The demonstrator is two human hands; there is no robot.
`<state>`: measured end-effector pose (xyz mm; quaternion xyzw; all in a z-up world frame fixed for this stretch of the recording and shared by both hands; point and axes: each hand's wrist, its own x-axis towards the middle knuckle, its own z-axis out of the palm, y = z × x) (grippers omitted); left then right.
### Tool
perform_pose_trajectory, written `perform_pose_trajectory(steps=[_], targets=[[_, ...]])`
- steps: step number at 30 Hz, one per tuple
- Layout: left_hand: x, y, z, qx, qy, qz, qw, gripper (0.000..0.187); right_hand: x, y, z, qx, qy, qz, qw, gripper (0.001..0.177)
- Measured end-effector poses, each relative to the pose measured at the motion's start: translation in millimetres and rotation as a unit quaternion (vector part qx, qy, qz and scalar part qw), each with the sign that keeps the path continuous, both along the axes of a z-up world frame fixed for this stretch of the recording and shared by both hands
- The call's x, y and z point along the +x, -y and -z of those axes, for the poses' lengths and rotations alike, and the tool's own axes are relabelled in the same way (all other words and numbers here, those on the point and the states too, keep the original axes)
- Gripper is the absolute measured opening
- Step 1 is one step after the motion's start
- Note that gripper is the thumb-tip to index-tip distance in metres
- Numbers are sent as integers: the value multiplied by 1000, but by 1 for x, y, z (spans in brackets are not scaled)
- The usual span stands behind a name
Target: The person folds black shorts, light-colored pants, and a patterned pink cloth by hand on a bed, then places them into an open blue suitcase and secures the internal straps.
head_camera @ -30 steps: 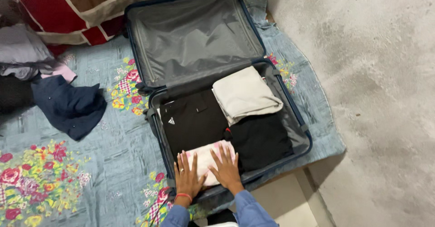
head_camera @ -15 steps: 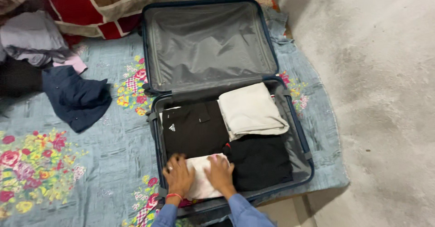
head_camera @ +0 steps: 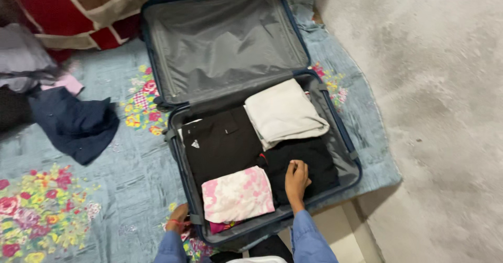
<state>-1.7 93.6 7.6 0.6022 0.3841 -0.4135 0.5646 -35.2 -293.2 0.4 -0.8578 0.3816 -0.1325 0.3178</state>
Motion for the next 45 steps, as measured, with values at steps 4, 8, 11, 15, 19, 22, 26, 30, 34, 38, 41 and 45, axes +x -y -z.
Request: perform_pose_trajectory(steps=[4, 8, 11, 15, 19, 22, 26, 30, 34, 38, 41, 45], targets=[[15, 2, -7, 47, -36, -55, 997, 48, -4, 34, -15, -90, 24, 52, 994, 22], [35, 0, -9, 55, 75, -260, 961, 29, 8, 97, -33, -140, 7, 157, 978, 33], [50, 4, -14, -117, 336, -362, 862, 14, 17, 156, -44, -156, -38, 227, 960, 52], [72, 24, -26, 15, 400, -409, 820, 21, 31, 230, -53, 26, -192, 277, 941, 60], [85, 100, -21, 65, 537, -259, 800, 52, 50, 271, -49, 254, 1, 139, 957, 46], [69, 164, -5, 194, 531, -11, 824, 75, 64, 288, -44, 375, 163, 99, 907, 27], [44, 213, 20, 299, 477, 180, 806, 111, 98, 291, -68, 391, 386, 23, 835, 32], [28, 217, 34, 228, 544, 142, 795, 88, 111, 235, -85, 230, 256, -197, 918, 44], [20, 202, 18, 308, 534, 203, 761, 56, 90, 152, -62, -73, 78, -491, 864, 45], [23, 203, -15, 412, 408, 298, 758, 19, 80, 134, -37, 114, -55, -436, 891, 53], [28, 206, -38, 444, 395, 329, 734, 21, 86, 141, -31, 182, -8, -407, 895, 58], [39, 208, -49, 457, 419, 375, 689, 28, 100, 148, -39, -78, -117, -429, 892, 54]])
